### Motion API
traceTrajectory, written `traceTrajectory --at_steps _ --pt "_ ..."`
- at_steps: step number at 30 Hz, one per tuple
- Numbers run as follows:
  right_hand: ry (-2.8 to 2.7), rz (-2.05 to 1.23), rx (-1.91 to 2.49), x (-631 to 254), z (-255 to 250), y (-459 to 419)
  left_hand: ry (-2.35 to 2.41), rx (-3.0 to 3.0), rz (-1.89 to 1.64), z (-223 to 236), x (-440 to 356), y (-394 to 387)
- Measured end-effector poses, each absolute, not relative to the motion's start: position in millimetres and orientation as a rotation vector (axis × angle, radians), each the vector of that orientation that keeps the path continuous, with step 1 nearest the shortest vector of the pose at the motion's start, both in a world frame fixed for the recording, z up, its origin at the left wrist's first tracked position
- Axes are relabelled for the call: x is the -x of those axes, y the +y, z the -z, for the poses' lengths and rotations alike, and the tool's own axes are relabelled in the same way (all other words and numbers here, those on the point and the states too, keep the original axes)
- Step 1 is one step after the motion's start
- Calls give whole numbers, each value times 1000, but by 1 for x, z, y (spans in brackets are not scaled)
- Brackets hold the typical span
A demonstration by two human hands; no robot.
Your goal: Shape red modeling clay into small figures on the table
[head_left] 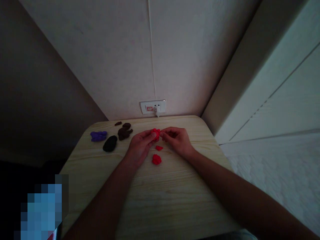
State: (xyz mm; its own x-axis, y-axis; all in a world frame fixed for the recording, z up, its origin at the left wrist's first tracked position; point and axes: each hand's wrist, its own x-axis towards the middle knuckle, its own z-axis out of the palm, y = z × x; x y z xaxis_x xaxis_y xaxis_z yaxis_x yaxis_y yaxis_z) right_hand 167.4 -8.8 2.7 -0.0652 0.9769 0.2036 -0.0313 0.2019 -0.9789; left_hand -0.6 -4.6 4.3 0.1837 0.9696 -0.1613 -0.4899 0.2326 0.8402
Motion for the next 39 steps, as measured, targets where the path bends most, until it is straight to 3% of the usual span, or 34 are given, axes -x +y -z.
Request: traceTrajectory --at_steps 39 --pt "-1224 -1090 974 -167 -2 -8 774 -700 -1158 -7 1 -3"
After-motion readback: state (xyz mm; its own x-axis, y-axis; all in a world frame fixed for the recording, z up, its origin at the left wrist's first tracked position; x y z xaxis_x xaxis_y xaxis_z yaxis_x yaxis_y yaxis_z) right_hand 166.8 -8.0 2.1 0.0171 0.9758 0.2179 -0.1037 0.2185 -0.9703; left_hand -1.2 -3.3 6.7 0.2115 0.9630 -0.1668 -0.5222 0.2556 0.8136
